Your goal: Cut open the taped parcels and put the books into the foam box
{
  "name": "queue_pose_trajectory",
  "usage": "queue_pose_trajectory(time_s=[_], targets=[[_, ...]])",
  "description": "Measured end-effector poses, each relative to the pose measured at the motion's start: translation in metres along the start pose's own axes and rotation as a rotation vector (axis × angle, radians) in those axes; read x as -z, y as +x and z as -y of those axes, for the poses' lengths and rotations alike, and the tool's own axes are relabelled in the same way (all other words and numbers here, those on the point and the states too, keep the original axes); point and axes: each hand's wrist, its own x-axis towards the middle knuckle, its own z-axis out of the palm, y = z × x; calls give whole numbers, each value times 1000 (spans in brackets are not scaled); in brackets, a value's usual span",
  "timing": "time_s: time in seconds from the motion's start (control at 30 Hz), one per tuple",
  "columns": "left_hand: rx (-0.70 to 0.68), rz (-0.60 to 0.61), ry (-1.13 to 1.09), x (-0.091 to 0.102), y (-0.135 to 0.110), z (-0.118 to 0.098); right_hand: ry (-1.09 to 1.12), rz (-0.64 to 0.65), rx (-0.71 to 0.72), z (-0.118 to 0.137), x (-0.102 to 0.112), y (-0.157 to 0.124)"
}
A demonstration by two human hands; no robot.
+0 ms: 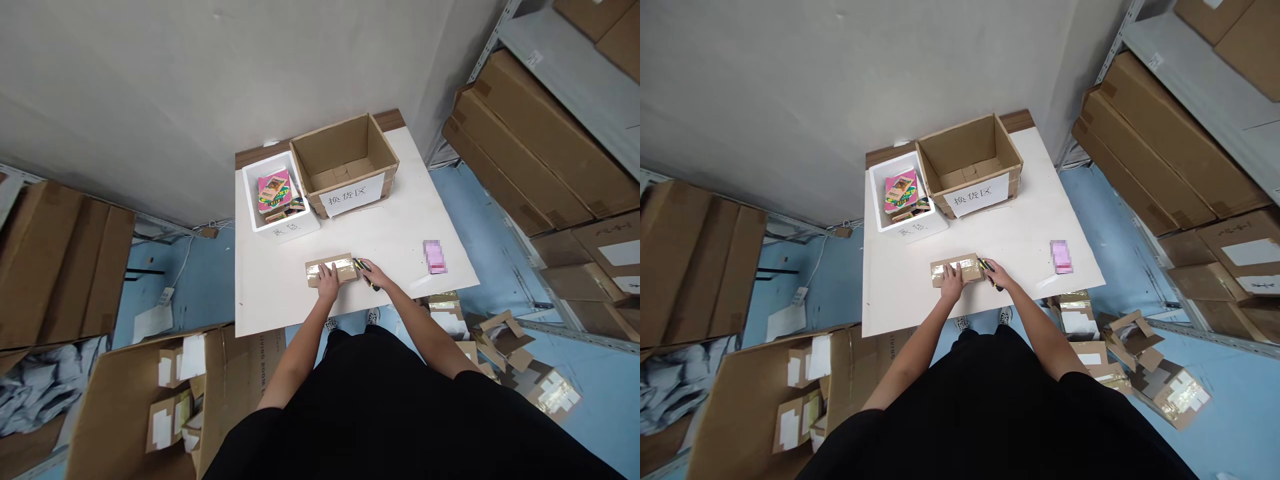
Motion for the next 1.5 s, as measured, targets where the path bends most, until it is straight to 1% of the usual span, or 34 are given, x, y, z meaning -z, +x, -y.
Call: queue_pose_trajectory(time_s=[0.13,0.2,0.27,0.4,0.43,0.47,0.5,0.53,0.6,0.67,0.7,0.77,0.83,0.87,0.9,0.97,1.03,1.1,1.17,1.23,1.37,1.5], targets=[[-1,16,-7,1,0,0,-19,22,-37,5,0,-6],[1,30,-7,3,0,0,-53,29,-57,9,4,-12],[10,43,-14,7,0,-1,-90,44,-83,12,11,-19],[15,64,-56,14,0,-2,-147,163,-138,9,29,-35],[15,68,-63,16,0,-2,-155,148,-135,5,32,-38],[12,72,-67,18,0,-2,-164,88,-127,1,34,-40],[7,75,-68,20,0,-2,-184,-16,-124,-3,35,-40],[3,77,-67,21,-1,-2,-217,-149,-134,-8,34,-39],[-7,84,-59,26,-2,-1,-323,-414,-199,-18,32,-34],[-14,95,-56,32,-2,3,-441,-594,-268,-26,31,-26],[-18,100,-61,36,-1,6,-490,-654,-280,-29,30,-22],[-21,110,-85,44,4,15,-560,-739,-257,-32,28,-15],[-11,114,-112,51,10,24,-602,-779,-197,-31,23,-9],[-6,112,-119,53,14,28,-605,-765,-157,-30,18,-7],[-5,112,-120,54,18,31,-588,-721,-118,-29,11,-5],[-22,130,-116,53,23,37,-499,-574,-76,-26,-9,1],[-42,166,-119,51,26,41,-380,-423,-117,-23,-32,7],[-47,183,-133,48,26,48,-290,-345,-192,-22,-54,14],[-40,190,-154,48,25,57,-256,-335,-229,-22,-70,19],[-4,206,-173,48,22,66,-261,-359,-221,-21,-80,23],[86,203,-191,49,17,77,-275,-382,-201,-18,-88,30],[57,202,-200,49,15,79,-241,-422,-227,-16,-93,33]])
